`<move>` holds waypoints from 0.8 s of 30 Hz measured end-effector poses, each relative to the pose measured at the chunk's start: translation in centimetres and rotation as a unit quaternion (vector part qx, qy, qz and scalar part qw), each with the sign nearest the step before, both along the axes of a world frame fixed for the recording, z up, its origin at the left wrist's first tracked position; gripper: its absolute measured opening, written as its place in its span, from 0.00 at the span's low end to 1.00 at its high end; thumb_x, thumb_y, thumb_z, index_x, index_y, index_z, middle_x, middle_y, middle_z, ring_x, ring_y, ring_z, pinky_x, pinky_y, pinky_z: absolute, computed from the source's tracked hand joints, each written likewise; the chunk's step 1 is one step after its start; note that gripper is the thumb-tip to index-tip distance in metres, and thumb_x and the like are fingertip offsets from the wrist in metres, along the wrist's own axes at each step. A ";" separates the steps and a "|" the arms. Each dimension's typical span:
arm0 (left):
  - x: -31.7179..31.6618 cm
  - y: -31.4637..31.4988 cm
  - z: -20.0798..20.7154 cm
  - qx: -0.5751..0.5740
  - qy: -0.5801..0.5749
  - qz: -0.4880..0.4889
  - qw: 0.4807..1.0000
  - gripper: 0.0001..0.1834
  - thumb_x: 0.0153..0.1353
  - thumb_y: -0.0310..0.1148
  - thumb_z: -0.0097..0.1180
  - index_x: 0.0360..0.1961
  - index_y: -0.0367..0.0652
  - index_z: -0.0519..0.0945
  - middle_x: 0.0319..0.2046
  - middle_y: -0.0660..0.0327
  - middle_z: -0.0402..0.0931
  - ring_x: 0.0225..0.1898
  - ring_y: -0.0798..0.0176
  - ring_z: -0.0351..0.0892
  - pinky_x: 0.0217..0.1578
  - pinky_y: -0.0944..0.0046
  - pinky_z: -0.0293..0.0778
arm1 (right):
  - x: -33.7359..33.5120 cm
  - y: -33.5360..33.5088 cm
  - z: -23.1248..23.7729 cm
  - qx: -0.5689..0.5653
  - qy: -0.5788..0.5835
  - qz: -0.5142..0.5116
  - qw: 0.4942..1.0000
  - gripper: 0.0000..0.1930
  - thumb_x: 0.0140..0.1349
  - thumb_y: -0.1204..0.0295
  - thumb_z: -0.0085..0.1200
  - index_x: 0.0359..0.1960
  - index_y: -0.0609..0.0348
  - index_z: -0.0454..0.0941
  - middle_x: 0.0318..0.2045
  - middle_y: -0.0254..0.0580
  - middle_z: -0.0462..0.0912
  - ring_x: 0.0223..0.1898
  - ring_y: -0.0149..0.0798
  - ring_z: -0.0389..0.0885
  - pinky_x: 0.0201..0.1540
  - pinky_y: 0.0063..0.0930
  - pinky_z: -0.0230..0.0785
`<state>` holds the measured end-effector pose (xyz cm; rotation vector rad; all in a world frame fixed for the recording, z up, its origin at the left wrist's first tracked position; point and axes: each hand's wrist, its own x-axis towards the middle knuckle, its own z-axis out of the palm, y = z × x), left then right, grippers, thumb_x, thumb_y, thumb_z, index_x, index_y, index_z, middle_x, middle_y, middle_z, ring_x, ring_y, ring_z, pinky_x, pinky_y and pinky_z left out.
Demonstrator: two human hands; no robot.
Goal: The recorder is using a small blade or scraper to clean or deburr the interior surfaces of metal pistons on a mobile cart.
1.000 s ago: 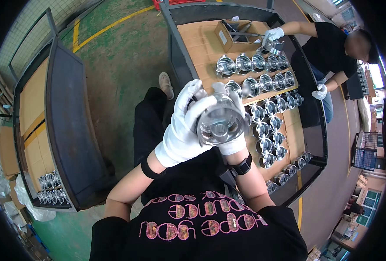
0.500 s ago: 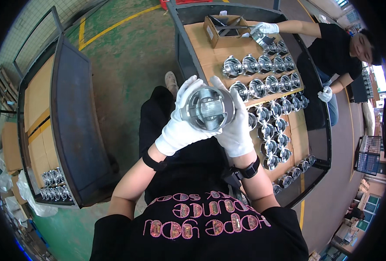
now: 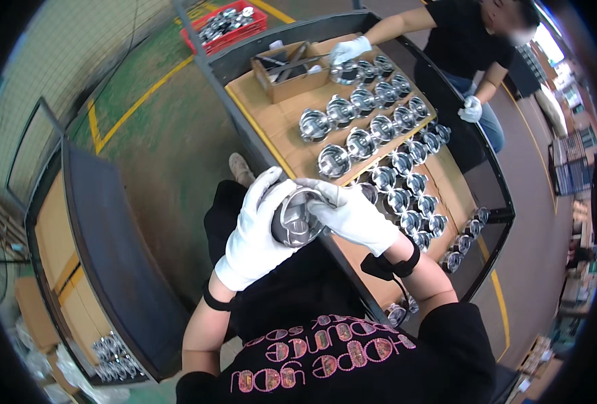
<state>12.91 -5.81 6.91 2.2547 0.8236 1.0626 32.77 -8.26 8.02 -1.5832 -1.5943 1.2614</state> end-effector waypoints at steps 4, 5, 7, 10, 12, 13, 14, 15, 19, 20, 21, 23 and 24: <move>-0.2 1.1 0.2 -0.118 0.048 -0.018 0.992 0.46 0.40 0.34 0.73 0.62 0.43 0.65 0.62 0.46 0.59 0.62 0.44 0.63 0.61 0.52 0.64 | 4.1 -1.5 -1.7 -0.136 0.068 -0.081 0.985 0.19 0.65 0.66 0.49 0.57 0.55 0.72 0.28 0.30 0.81 0.21 0.22 0.74 0.25 0.17 0.69; -0.2 1.9 0.0 -0.099 0.129 -0.034 0.986 0.43 0.43 0.35 0.71 0.62 0.43 0.65 0.62 0.46 0.59 0.62 0.43 0.63 0.61 0.52 0.64 | 5.6 -2.4 -2.2 -0.144 0.083 -0.128 0.978 0.19 0.65 0.66 0.49 0.57 0.55 0.72 0.27 0.31 0.80 0.20 0.22 0.74 0.22 0.16 0.67; 0.5 3.7 0.3 -0.027 0.242 -0.077 0.967 0.35 0.49 0.36 0.66 0.59 0.43 0.68 0.61 0.46 0.61 0.62 0.42 0.62 0.61 0.50 0.62 | 8.1 -4.2 -3.3 -0.159 0.091 -0.213 0.960 0.18 0.65 0.67 0.49 0.55 0.56 0.72 0.26 0.32 0.79 0.18 0.22 0.73 0.17 0.16 0.64; 4.8 7.8 0.3 0.083 0.309 -0.159 0.934 0.23 0.49 0.30 0.60 0.49 0.42 0.75 0.57 0.47 0.65 0.59 0.43 0.63 0.59 0.47 0.61 | 11.6 -6.4 -6.3 -0.147 0.040 -0.303 0.941 0.15 0.63 0.70 0.48 0.50 0.60 0.74 0.22 0.33 0.78 0.15 0.25 0.74 0.13 0.18 0.63; 9.4 10.3 -2.6 0.132 0.329 -0.215 0.910 0.14 0.54 0.29 0.54 0.43 0.41 0.77 0.55 0.50 0.66 0.58 0.46 0.63 0.58 0.47 0.61 | 13.2 -7.3 -7.0 -0.139 0.007 -0.352 0.925 0.15 0.62 0.71 0.46 0.49 0.61 0.74 0.19 0.34 0.77 0.13 0.27 0.75 0.12 0.20 0.64; 12.1 11.0 -3.8 0.161 0.373 -0.238 0.882 0.12 0.56 0.30 0.52 0.42 0.42 0.78 0.55 0.51 0.67 0.58 0.46 0.63 0.58 0.46 0.61 | 14.5 -8.2 -9.1 -0.110 -0.001 -0.360 0.926 0.15 0.62 0.71 0.46 0.48 0.62 0.74 0.17 0.36 0.76 0.13 0.28 0.74 0.13 0.22 0.65; 14.3 11.5 -5.2 0.188 0.417 -0.257 0.851 0.11 0.59 0.32 0.50 0.40 0.43 0.79 0.55 0.52 0.67 0.58 0.47 0.63 0.58 0.45 0.61 | 15.0 -8.5 -9.1 -0.123 -0.027 -0.361 0.924 0.16 0.61 0.72 0.46 0.50 0.62 0.74 0.16 0.37 0.76 0.12 0.28 0.74 0.12 0.22 0.64; 15.7 12.2 -7.2 0.208 0.407 -0.269 0.848 0.11 0.60 0.33 0.50 0.40 0.45 0.80 0.55 0.52 0.67 0.58 0.48 0.63 0.58 0.44 0.61 | 15.4 -8.9 -9.7 -0.124 -0.013 -0.368 0.922 0.16 0.61 0.72 0.46 0.50 0.62 0.74 0.16 0.37 0.76 0.11 0.28 0.73 0.12 0.22 0.64; 21.0 13.4 -14.3 0.081 0.412 -0.248 0.873 0.14 0.63 0.36 0.46 0.46 0.45 0.77 0.56 0.47 0.67 0.55 0.41 0.68 0.57 0.39 0.62 | 18.3 -10.6 -13.1 -0.155 0.000 -0.398 0.904 0.17 0.60 0.71 0.48 0.51 0.64 0.74 0.20 0.41 0.79 0.14 0.31 0.75 0.14 0.24 0.66; 21.8 13.2 -15.1 0.006 0.406 -0.212 0.889 0.15 0.64 0.36 0.45 0.48 0.43 0.75 0.56 0.44 0.68 0.53 0.38 0.71 0.55 0.39 0.65 | 19.1 -10.7 -14.2 -0.149 -0.004 -0.406 0.902 0.17 0.60 0.71 0.48 0.50 0.64 0.74 0.21 0.43 0.80 0.16 0.32 0.77 0.16 0.25 0.67; 22.2 13.4 -16.1 0.006 0.404 -0.209 0.891 0.15 0.64 0.36 0.45 0.48 0.43 0.75 0.56 0.44 0.68 0.53 0.38 0.71 0.55 0.39 0.65 | 19.6 -10.2 -14.5 -0.128 -0.057 -0.389 0.911 0.17 0.59 0.70 0.48 0.49 0.65 0.75 0.24 0.45 0.81 0.20 0.35 0.79 0.21 0.28 0.70; 22.7 13.8 -17.9 -0.131 0.392 -0.151 0.898 0.17 0.63 0.35 0.42 0.49 0.38 0.72 0.47 0.40 0.74 0.45 0.36 0.78 0.47 0.41 0.72 | 20.6 -8.6 -14.8 -0.110 -0.136 -0.357 0.918 0.19 0.56 0.73 0.51 0.50 0.67 0.75 0.33 0.44 0.82 0.34 0.32 0.79 0.39 0.25 0.71; 22.9 13.5 -17.0 -0.131 0.391 -0.156 0.898 0.17 0.63 0.35 0.42 0.49 0.38 0.72 0.47 0.40 0.74 0.45 0.36 0.78 0.47 0.41 0.72 | 21.0 -8.1 -15.2 -0.098 -0.180 -0.364 0.909 0.19 0.57 0.71 0.51 0.50 0.66 0.75 0.32 0.44 0.83 0.31 0.31 0.79 0.35 0.26 0.72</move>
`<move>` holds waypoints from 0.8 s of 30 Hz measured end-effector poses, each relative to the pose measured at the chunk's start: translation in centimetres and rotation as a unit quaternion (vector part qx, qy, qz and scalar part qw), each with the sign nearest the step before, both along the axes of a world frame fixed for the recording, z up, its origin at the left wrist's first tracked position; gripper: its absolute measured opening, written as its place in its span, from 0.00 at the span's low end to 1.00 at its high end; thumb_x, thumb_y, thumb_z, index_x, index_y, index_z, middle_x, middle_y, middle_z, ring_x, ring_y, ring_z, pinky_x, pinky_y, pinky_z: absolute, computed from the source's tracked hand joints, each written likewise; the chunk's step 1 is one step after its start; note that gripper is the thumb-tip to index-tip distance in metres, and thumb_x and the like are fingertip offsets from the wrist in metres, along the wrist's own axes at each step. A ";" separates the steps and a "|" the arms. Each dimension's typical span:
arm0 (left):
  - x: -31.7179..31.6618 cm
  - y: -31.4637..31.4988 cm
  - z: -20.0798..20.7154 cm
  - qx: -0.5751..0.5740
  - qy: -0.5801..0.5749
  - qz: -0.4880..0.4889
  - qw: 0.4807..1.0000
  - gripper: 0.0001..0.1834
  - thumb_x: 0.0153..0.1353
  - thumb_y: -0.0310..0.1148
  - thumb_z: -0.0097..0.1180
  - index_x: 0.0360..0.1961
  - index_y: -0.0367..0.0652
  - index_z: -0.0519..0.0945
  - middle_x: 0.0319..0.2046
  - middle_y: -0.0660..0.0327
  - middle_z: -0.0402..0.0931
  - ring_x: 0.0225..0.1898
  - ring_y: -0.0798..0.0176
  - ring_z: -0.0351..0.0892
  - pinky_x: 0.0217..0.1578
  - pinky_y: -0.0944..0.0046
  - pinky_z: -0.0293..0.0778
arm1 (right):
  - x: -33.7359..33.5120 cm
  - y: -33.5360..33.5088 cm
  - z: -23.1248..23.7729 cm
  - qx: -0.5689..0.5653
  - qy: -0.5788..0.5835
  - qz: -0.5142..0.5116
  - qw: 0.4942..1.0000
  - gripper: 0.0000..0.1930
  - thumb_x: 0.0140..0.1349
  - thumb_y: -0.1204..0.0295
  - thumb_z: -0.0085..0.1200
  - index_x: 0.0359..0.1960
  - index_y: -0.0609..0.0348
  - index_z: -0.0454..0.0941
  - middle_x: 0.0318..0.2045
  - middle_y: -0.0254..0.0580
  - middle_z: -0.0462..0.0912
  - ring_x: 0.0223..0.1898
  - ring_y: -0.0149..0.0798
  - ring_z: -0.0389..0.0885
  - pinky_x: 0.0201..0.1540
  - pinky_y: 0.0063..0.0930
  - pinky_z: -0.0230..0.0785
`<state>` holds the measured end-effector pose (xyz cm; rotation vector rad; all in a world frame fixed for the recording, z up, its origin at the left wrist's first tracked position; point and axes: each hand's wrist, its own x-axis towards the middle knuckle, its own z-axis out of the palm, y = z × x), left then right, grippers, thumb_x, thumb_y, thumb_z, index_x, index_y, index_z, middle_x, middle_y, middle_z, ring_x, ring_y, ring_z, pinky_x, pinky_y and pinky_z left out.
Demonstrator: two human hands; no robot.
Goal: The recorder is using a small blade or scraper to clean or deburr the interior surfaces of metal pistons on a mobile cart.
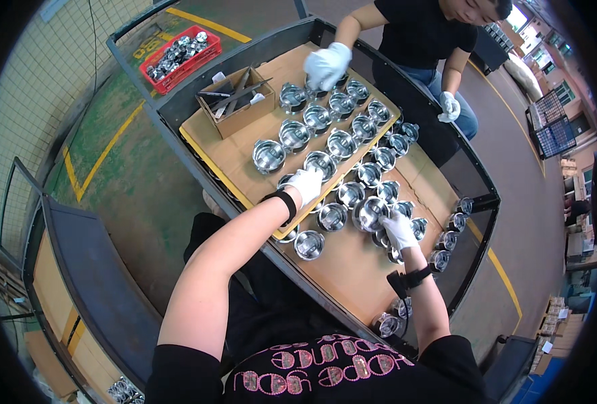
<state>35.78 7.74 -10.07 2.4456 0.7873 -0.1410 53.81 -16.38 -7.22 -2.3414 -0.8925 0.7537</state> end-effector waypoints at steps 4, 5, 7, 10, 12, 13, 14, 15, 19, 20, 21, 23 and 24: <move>-0.3 -0.7 2.4 0.005 -0.020 -0.042 0.999 0.14 0.63 0.32 0.40 0.44 0.36 0.73 0.33 0.42 0.79 0.37 0.40 0.81 0.39 0.46 0.76 | 4.2 3.3 -5.8 0.016 -0.059 0.014 0.998 0.17 0.60 0.70 0.50 0.49 0.64 0.76 0.30 0.44 0.82 0.25 0.32 0.80 0.26 0.25 0.71; -1.5 -0.9 2.6 0.029 -0.055 -0.038 0.997 0.13 0.62 0.31 0.41 0.42 0.35 0.73 0.32 0.41 0.79 0.36 0.40 0.81 0.39 0.46 0.76 | 3.5 5.1 -5.5 0.038 -0.074 0.051 0.995 0.17 0.60 0.71 0.49 0.49 0.63 0.76 0.28 0.42 0.82 0.22 0.31 0.79 0.23 0.25 0.70; -2.7 -1.3 5.8 0.034 -0.068 -0.044 0.996 0.12 0.61 0.30 0.43 0.41 0.33 0.72 0.35 0.40 0.78 0.35 0.41 0.81 0.37 0.46 0.76 | 3.0 8.0 -5.3 0.034 -0.067 0.092 0.993 0.14 0.61 0.71 0.48 0.48 0.62 0.77 0.24 0.40 0.80 0.18 0.29 0.77 0.18 0.23 0.67; -7.4 -2.2 10.0 0.121 -0.175 -0.015 0.977 0.12 0.59 0.28 0.47 0.43 0.35 0.73 0.37 0.44 0.75 0.37 0.45 0.79 0.37 0.49 0.76 | -2.1 12.8 -1.6 0.010 0.112 0.044 0.993 0.10 0.61 0.71 0.49 0.41 0.61 0.77 0.17 0.35 0.77 0.13 0.28 0.74 0.11 0.22 0.63; -11.1 -4.1 17.0 0.132 -0.191 -0.001 0.973 0.13 0.51 0.31 0.56 0.39 0.48 0.81 0.42 0.51 0.70 0.43 0.47 0.75 0.41 0.53 0.75 | -3.6 14.9 -1.2 0.002 0.178 0.008 0.984 0.10 0.61 0.72 0.49 0.41 0.61 0.76 0.18 0.36 0.78 0.13 0.29 0.75 0.10 0.23 0.63; -13.0 -5.1 20.2 0.103 -0.134 0.036 0.985 0.15 0.48 0.32 0.59 0.40 0.49 0.82 0.43 0.51 0.70 0.44 0.46 0.75 0.43 0.53 0.75 | -3.8 15.7 -1.8 0.018 0.169 0.012 0.985 0.09 0.61 0.73 0.49 0.40 0.61 0.76 0.18 0.36 0.78 0.13 0.29 0.75 0.10 0.23 0.63; -14.3 -6.0 22.3 0.070 -0.083 0.063 0.992 0.18 0.45 0.33 0.62 0.41 0.51 0.82 0.45 0.51 0.70 0.45 0.46 0.75 0.44 0.54 0.75 | -3.0 16.1 -3.3 0.034 0.156 0.005 0.987 0.08 0.61 0.73 0.49 0.40 0.61 0.77 0.19 0.37 0.79 0.13 0.30 0.76 0.10 0.23 0.63; -15.9 -6.7 23.0 0.091 -0.098 0.074 0.988 0.20 0.41 0.34 0.64 0.41 0.51 0.83 0.46 0.51 0.70 0.46 0.45 0.75 0.45 0.54 0.75 | -1.3 16.0 -5.5 0.030 0.114 -0.012 0.993 0.13 0.57 0.72 0.45 0.36 0.66 0.81 0.27 0.51 0.83 0.29 0.43 0.84 0.30 0.34 0.74; -26.6 -10.8 23.8 0.176 -0.081 0.199 0.961 0.21 0.34 0.34 0.67 0.37 0.51 0.85 0.49 0.49 0.72 0.48 0.46 0.76 0.47 0.55 0.75 | -3.6 16.7 -1.2 -0.037 -0.298 0.243 0.922 0.14 0.59 0.65 0.48 0.37 0.64 0.80 0.33 0.59 0.83 0.36 0.55 0.83 0.39 0.44 0.76; -28.7 -12.4 23.8 0.210 -0.078 0.236 0.946 0.19 0.35 0.34 0.65 0.35 0.50 0.86 0.47 0.49 0.73 0.46 0.47 0.77 0.46 0.55 0.76 | -4.5 17.2 -0.1 0.035 -0.260 0.077 0.962 0.17 0.61 0.61 0.44 0.37 0.64 0.77 0.32 0.61 0.82 0.36 0.57 0.82 0.41 0.48 0.75; -31.1 -14.5 23.6 0.194 -0.058 0.306 0.930 0.18 0.34 0.34 0.65 0.34 0.49 0.86 0.47 0.48 0.74 0.47 0.47 0.77 0.47 0.55 0.76 | -6.6 17.8 2.7 0.059 -0.317 0.071 0.944 0.17 0.62 0.59 0.44 0.37 0.61 0.77 0.35 0.62 0.81 0.37 0.58 0.82 0.42 0.48 0.75; -34.9 -18.0 23.4 0.201 -0.005 0.395 0.897 0.16 0.35 0.34 0.65 0.31 0.49 0.87 0.46 0.50 0.75 0.47 0.47 0.77 0.48 0.55 0.76 | -5.5 19.8 2.1 0.120 -0.313 0.200 0.921 0.17 0.60 0.57 0.49 0.39 0.58 0.78 0.35 0.60 0.81 0.36 0.60 0.81 0.41 0.49 0.74; -36.8 -20.4 23.3 0.206 0.032 0.441 0.873 0.15 0.38 0.35 0.64 0.32 0.50 0.87 0.44 0.53 0.76 0.44 0.49 0.78 0.47 0.55 0.77 | -8.9 20.6 4.4 0.099 -0.246 0.243 0.933 0.17 0.60 0.58 0.50 0.38 0.59 0.78 0.31 0.59 0.81 0.34 0.61 0.80 0.40 0.50 0.73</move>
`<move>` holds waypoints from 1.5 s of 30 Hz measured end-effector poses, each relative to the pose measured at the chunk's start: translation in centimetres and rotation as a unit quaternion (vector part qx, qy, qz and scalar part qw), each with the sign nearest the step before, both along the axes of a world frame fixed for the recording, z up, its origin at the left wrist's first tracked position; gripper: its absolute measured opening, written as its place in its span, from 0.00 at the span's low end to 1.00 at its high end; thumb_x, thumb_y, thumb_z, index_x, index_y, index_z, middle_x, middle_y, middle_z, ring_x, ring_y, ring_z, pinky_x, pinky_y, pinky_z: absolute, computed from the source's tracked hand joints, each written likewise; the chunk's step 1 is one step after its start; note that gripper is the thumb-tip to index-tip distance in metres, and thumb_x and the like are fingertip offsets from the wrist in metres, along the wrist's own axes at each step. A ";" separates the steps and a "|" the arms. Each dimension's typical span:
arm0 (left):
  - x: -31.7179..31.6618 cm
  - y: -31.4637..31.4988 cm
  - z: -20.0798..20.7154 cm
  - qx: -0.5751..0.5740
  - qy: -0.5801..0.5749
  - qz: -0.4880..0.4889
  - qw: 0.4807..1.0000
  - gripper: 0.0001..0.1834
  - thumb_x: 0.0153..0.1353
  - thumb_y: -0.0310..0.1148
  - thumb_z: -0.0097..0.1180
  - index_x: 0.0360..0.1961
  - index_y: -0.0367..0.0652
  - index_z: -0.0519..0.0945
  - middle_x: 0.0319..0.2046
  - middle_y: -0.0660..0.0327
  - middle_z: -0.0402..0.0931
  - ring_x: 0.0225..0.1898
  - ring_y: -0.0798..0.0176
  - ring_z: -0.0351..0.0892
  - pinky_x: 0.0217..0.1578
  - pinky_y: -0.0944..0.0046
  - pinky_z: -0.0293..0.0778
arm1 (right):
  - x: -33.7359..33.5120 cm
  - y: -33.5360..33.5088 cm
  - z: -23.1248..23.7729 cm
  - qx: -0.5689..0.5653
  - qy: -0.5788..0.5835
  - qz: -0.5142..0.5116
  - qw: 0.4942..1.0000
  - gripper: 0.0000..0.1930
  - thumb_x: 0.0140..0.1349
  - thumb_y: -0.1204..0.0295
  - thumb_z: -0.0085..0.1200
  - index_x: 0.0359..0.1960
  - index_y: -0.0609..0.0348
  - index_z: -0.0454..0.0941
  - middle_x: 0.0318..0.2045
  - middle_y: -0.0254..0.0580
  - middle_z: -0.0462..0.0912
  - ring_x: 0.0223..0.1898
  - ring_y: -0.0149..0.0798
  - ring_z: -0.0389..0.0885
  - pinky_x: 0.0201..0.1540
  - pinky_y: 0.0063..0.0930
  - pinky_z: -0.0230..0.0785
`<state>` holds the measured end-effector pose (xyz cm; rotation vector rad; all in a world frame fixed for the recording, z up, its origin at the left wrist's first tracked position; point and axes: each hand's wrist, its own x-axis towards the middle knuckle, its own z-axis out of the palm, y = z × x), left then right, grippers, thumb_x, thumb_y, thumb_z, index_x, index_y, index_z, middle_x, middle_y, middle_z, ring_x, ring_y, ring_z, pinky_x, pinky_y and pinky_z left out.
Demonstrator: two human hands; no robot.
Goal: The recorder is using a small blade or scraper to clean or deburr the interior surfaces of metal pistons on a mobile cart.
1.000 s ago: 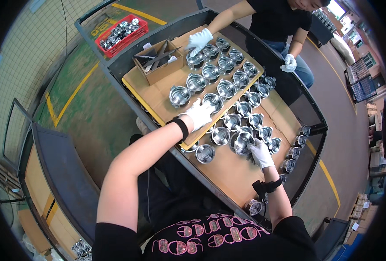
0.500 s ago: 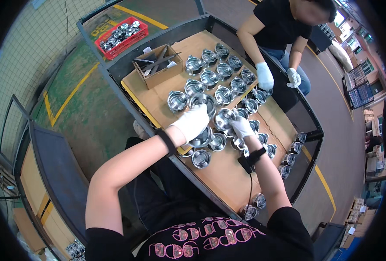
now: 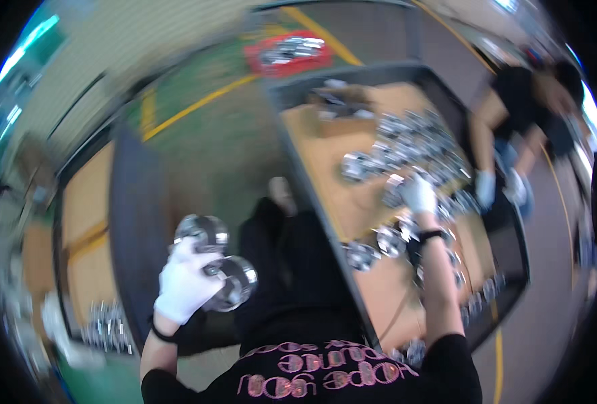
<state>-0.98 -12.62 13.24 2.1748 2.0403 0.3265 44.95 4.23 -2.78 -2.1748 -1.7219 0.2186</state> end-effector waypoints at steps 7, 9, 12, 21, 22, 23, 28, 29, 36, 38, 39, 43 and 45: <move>-5.6 -7.2 -4.8 -0.137 -0.090 0.037 0.986 0.15 0.47 0.41 0.56 0.37 0.53 0.85 0.44 0.55 0.75 0.42 0.51 0.78 0.41 0.56 0.78 | 24.8 3.9 -19.5 -0.060 -0.086 0.260 0.960 0.12 0.67 0.77 0.38 0.43 0.58 0.76 0.34 0.37 0.79 0.35 0.32 0.76 0.36 0.28 0.71; -5.8 -8.7 -5.0 -0.166 -0.065 0.107 0.978 0.18 0.48 0.40 0.55 0.41 0.53 0.84 0.42 0.54 0.74 0.40 0.51 0.79 0.36 0.56 0.78 | 22.4 6.5 -19.9 -0.015 -0.191 0.149 0.970 0.09 0.61 0.78 0.43 0.37 0.60 0.78 0.36 0.44 0.82 0.37 0.41 0.79 0.39 0.34 0.70; -7.7 -8.5 -7.0 -0.187 -0.140 0.143 0.962 0.18 0.48 0.40 0.55 0.41 0.49 0.84 0.43 0.51 0.74 0.38 0.50 0.79 0.35 0.54 0.78 | 20.5 6.4 -17.4 -0.028 -0.248 0.106 0.962 0.16 0.56 0.68 0.53 0.43 0.66 0.74 0.40 0.50 0.82 0.40 0.48 0.80 0.42 0.37 0.72; -13.7 -1.1 -8.1 -0.169 -0.169 0.205 0.949 0.15 0.44 0.38 0.58 0.27 0.35 0.82 0.27 0.47 0.79 0.26 0.47 0.81 0.27 0.52 0.79 | -6.8 1.2 1.4 -0.069 -0.208 0.240 0.946 0.20 0.51 0.67 0.57 0.44 0.64 0.75 0.41 0.49 0.81 0.43 0.49 0.79 0.46 0.36 0.70; -14.1 -0.6 -7.2 -0.163 -0.183 0.234 0.941 0.15 0.44 0.38 0.58 0.26 0.35 0.82 0.27 0.47 0.79 0.26 0.47 0.81 0.27 0.52 0.79 | -8.6 2.0 3.8 -0.068 -0.195 0.252 0.945 0.18 0.50 0.69 0.57 0.43 0.64 0.75 0.41 0.49 0.81 0.44 0.49 0.78 0.47 0.36 0.69; -14.4 -0.5 -6.1 -0.163 -0.182 0.288 0.926 0.13 0.44 0.38 0.59 0.25 0.37 0.83 0.28 0.47 0.79 0.27 0.47 0.82 0.28 0.52 0.79 | -10.6 3.0 6.3 -0.067 -0.179 0.266 0.945 0.17 0.50 0.71 0.56 0.43 0.63 0.76 0.41 0.48 0.81 0.45 0.49 0.78 0.48 0.36 0.69; -16.4 -2.4 1.3 -0.174 -0.194 0.410 0.874 0.11 0.47 0.36 0.57 0.24 0.39 0.83 0.24 0.49 0.79 0.27 0.47 0.81 0.29 0.52 0.79 | -21.5 7.1 19.4 -0.054 -0.093 0.344 0.933 0.14 0.46 0.79 0.54 0.38 0.60 0.79 0.42 0.47 0.81 0.48 0.49 0.77 0.53 0.37 0.66; -16.7 -2.8 2.5 -0.182 -0.197 0.446 0.854 0.10 0.46 0.36 0.58 0.26 0.43 0.84 0.26 0.51 0.80 0.28 0.48 0.81 0.30 0.54 0.79 | -23.9 7.8 21.3 -0.053 -0.073 0.358 0.929 0.14 0.46 0.81 0.53 0.37 0.59 0.79 0.43 0.47 0.81 0.49 0.49 0.77 0.54 0.37 0.66; -25.4 -8.9 7.7 -0.123 -0.186 0.548 0.806 0.14 0.43 0.32 0.57 0.32 0.50 0.88 0.25 0.50 0.81 0.30 0.51 0.81 0.35 0.58 0.78 | -45.7 10.7 29.8 -0.118 -0.041 0.604 0.787 0.18 0.45 0.85 0.49 0.39 0.56 0.79 0.50 0.53 0.77 0.58 0.55 0.70 0.60 0.41 0.63; -29.8 -10.2 6.6 -0.128 -0.181 0.587 0.778 0.13 0.44 0.31 0.57 0.32 0.51 0.88 0.27 0.50 0.82 0.31 0.51 0.82 0.36 0.58 0.78 | -53.6 10.5 28.1 -0.057 -0.026 0.693 0.718 0.18 0.48 0.82 0.50 0.41 0.52 0.78 0.52 0.51 0.76 0.51 0.56 0.75 0.55 0.43 0.68; -32.1 -9.9 4.9 -0.132 -0.136 0.633 0.751 0.12 0.45 0.30 0.57 0.32 0.43 0.86 0.29 0.47 0.81 0.33 0.48 0.81 0.37 0.57 0.77 | -57.8 9.6 27.7 -0.073 -0.030 0.698 0.712 0.18 0.48 0.82 0.51 0.41 0.49 0.78 0.51 0.50 0.77 0.50 0.56 0.76 0.52 0.42 0.70; -41.4 -10.2 -5.0 -0.083 -0.063 0.603 0.791 0.11 0.51 0.30 0.52 0.29 0.31 0.80 0.30 0.40 0.77 0.32 0.43 0.79 0.35 0.52 0.75 | -73.8 5.0 23.3 -0.132 -0.014 0.760 0.636 0.13 0.54 0.74 0.51 0.42 0.47 0.78 0.50 0.49 0.77 0.42 0.55 0.79 0.45 0.43 0.73; -43.9 -7.5 -9.2 -0.089 -0.042 0.603 0.792 0.11 0.54 0.27 0.50 0.31 0.29 0.81 0.33 0.37 0.77 0.33 0.42 0.80 0.34 0.52 0.77 | -81.0 3.0 19.2 -0.200 -0.045 0.729 0.653 0.12 0.60 0.65 0.47 0.42 0.51 0.77 0.44 0.51 0.79 0.40 0.54 0.80 0.43 0.43 0.73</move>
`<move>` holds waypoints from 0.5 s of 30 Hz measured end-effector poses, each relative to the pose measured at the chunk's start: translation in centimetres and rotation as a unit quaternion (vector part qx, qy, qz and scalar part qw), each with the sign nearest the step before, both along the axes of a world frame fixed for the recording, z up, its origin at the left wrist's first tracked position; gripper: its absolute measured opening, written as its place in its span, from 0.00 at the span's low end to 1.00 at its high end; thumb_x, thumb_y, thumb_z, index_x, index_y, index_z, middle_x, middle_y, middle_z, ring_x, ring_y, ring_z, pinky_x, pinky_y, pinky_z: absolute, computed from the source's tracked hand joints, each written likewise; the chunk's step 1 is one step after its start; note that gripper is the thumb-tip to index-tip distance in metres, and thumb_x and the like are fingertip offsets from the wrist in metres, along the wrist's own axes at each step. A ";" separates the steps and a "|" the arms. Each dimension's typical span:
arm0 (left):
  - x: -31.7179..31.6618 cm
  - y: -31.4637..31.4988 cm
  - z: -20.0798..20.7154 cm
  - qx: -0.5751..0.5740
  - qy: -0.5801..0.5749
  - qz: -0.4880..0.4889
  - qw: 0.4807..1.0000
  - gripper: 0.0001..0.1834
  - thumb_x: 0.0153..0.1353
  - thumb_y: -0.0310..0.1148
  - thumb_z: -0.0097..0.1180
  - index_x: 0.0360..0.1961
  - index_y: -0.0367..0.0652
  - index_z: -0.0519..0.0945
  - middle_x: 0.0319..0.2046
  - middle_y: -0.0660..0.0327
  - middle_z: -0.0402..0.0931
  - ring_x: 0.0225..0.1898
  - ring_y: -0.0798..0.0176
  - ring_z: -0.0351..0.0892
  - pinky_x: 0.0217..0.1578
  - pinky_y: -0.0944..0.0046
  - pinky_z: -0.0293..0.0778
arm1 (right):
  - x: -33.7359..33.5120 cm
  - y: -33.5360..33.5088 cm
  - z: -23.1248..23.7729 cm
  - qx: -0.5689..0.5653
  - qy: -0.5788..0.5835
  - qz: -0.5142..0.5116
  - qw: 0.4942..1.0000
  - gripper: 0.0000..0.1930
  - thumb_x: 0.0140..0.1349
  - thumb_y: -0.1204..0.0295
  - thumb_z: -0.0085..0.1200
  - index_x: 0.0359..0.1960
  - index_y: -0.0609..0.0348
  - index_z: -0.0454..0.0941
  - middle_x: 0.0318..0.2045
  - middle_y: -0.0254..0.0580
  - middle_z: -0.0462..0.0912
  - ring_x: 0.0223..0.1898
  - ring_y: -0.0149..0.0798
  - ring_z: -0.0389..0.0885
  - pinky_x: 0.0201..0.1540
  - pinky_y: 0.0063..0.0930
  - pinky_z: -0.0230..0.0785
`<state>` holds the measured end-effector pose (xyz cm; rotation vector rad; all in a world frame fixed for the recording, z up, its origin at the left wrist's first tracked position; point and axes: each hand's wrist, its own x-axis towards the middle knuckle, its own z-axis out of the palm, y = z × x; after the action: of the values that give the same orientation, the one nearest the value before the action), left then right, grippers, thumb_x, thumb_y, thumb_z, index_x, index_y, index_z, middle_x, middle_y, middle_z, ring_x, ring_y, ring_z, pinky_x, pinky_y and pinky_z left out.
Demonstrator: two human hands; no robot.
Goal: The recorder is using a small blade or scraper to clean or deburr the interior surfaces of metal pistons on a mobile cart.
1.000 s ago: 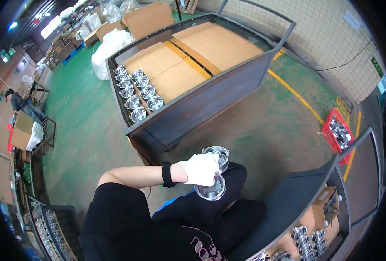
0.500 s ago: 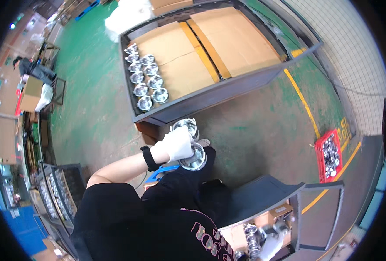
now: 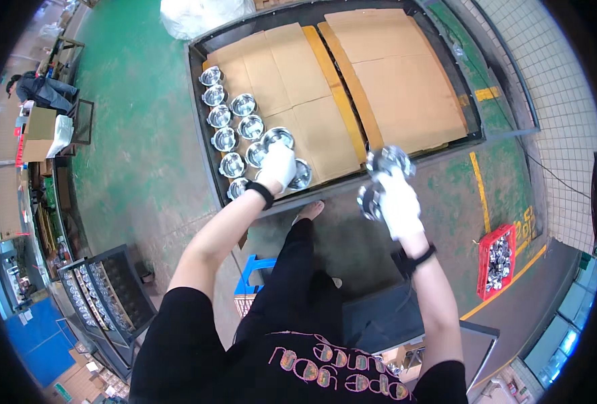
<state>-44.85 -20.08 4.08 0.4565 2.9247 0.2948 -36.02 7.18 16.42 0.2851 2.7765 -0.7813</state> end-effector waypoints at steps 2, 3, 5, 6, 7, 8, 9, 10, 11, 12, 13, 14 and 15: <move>-1.1 -1.0 -6.7 -0.043 -0.039 0.003 0.998 0.11 0.57 0.24 0.47 0.36 0.25 0.76 0.33 0.37 0.76 0.32 0.42 0.81 0.31 0.52 0.78 | -6.2 -4.0 -4.2 -0.101 -0.080 -0.041 0.991 0.16 0.63 0.59 0.45 0.43 0.55 0.76 0.38 0.54 0.81 0.40 0.54 0.80 0.45 0.44 0.72; -1.5 -1.6 -9.9 -0.063 -0.046 0.007 0.997 0.11 0.57 0.23 0.46 0.38 0.24 0.75 0.33 0.37 0.76 0.31 0.42 0.81 0.30 0.52 0.78 | -8.2 -5.5 -7.0 -0.162 -0.081 -0.035 0.983 0.17 0.64 0.57 0.44 0.44 0.56 0.76 0.35 0.56 0.82 0.41 0.54 0.80 0.46 0.44 0.71; -1.9 3.1 -9.3 0.098 -0.100 0.131 0.981 0.15 0.63 0.31 0.40 0.44 0.30 0.71 0.34 0.37 0.77 0.36 0.36 0.78 0.39 0.45 0.73 | -11.0 -4.7 -12.3 -0.033 -0.082 0.068 0.994 0.18 0.63 0.58 0.44 0.45 0.57 0.73 0.37 0.58 0.81 0.42 0.56 0.80 0.47 0.46 0.70; -1.9 2.9 -9.6 0.129 -0.150 0.196 0.960 0.16 0.65 0.32 0.36 0.46 0.31 0.69 0.35 0.35 0.76 0.38 0.36 0.78 0.40 0.44 0.72 | -12.2 -6.0 -13.7 -0.025 -0.095 0.114 0.989 0.18 0.63 0.58 0.45 0.47 0.57 0.72 0.38 0.58 0.81 0.44 0.58 0.79 0.48 0.48 0.70; -2.0 2.8 -9.9 0.158 -0.199 0.259 0.932 0.17 0.66 0.34 0.33 0.48 0.33 0.67 0.35 0.34 0.76 0.40 0.35 0.77 0.40 0.43 0.72 | -13.0 -7.2 -14.9 -0.043 -0.139 0.073 0.987 0.18 0.62 0.59 0.45 0.48 0.55 0.71 0.41 0.59 0.80 0.45 0.61 0.78 0.49 0.50 0.69; -1.9 2.3 -10.4 0.153 -0.204 0.263 0.931 0.17 0.66 0.34 0.33 0.48 0.33 0.67 0.35 0.34 0.76 0.40 0.35 0.77 0.40 0.43 0.72 | -13.7 -8.4 -16.0 -0.040 -0.160 0.081 0.983 0.17 0.62 0.59 0.45 0.48 0.54 0.71 0.42 0.59 0.79 0.45 0.61 0.78 0.50 0.51 0.69; -1.8 2.0 -10.8 0.174 -0.206 0.291 0.918 0.18 0.67 0.35 0.32 0.48 0.34 0.68 0.37 0.34 0.76 0.41 0.34 0.77 0.42 0.44 0.72 | -14.2 -9.3 -16.9 -0.037 -0.180 0.089 0.979 0.17 0.61 0.59 0.45 0.48 0.52 0.71 0.44 0.59 0.79 0.46 0.62 0.77 0.50 0.52 0.69; -1.8 1.7 -11.2 0.194 -0.208 0.318 0.905 0.18 0.67 0.36 0.31 0.48 0.35 0.68 0.38 0.33 0.76 0.42 0.34 0.77 0.43 0.44 0.72 | -14.4 -10.1 -17.7 -0.041 -0.184 0.088 0.978 0.17 0.61 0.59 0.45 0.48 0.52 0.71 0.44 0.59 0.79 0.46 0.62 0.77 0.50 0.52 0.69; -1.7 1.4 -11.6 0.189 -0.212 0.318 0.905 0.18 0.67 0.36 0.31 0.48 0.35 0.68 0.38 0.33 0.76 0.42 0.34 0.77 0.43 0.44 0.72 | -14.5 -10.9 -18.2 -0.035 -0.192 0.098 0.976 0.18 0.62 0.58 0.45 0.48 0.53 0.71 0.43 0.59 0.79 0.45 0.62 0.78 0.49 0.52 0.69; -1.6 1.1 -11.9 0.219 -0.202 0.370 0.880 0.18 0.67 0.36 0.32 0.47 0.35 0.69 0.38 0.34 0.76 0.42 0.34 0.77 0.44 0.44 0.71 | -14.6 -11.6 -18.5 -0.029 -0.197 0.106 0.974 0.18 0.62 0.57 0.45 0.49 0.54 0.71 0.41 0.59 0.79 0.45 0.61 0.78 0.49 0.51 0.69; -1.7 0.9 -12.1 0.249 -0.190 0.418 0.853 0.17 0.67 0.36 0.33 0.46 0.35 0.69 0.38 0.34 0.76 0.43 0.34 0.76 0.45 0.44 0.71 | -14.7 -12.3 -18.8 -0.033 -0.199 0.101 0.974 0.18 0.62 0.57 0.45 0.49 0.54 0.71 0.41 0.59 0.79 0.45 0.61 0.78 0.49 0.51 0.69; -2.2 1.9 -10.1 0.305 -0.219 0.438 0.817 0.16 0.66 0.34 0.35 0.46 0.35 0.70 0.39 0.35 0.77 0.44 0.34 0.76 0.45 0.44 0.70 | -14.6 -12.0 -19.5 -0.037 -0.215 0.101 0.971 0.18 0.62 0.58 0.45 0.50 0.53 0.70 0.42 0.60 0.79 0.45 0.62 0.78 0.49 0.52 0.69; -2.3 2.9 -10.2 0.338 -0.204 0.449 0.802 0.15 0.65 0.32 0.37 0.45 0.34 0.71 0.38 0.38 0.78 0.41 0.40 0.78 0.43 0.48 0.72 | -14.5 -11.4 -20.0 -0.040 -0.229 0.097 0.968 0.18 0.63 0.58 0.44 0.51 0.52 0.70 0.42 0.60 0.79 0.45 0.62 0.78 0.49 0.53 0.69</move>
<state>-47.13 -17.22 -6.17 -0.8775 2.2837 1.3607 -50.55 -4.27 -3.62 0.1518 2.2916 -0.6769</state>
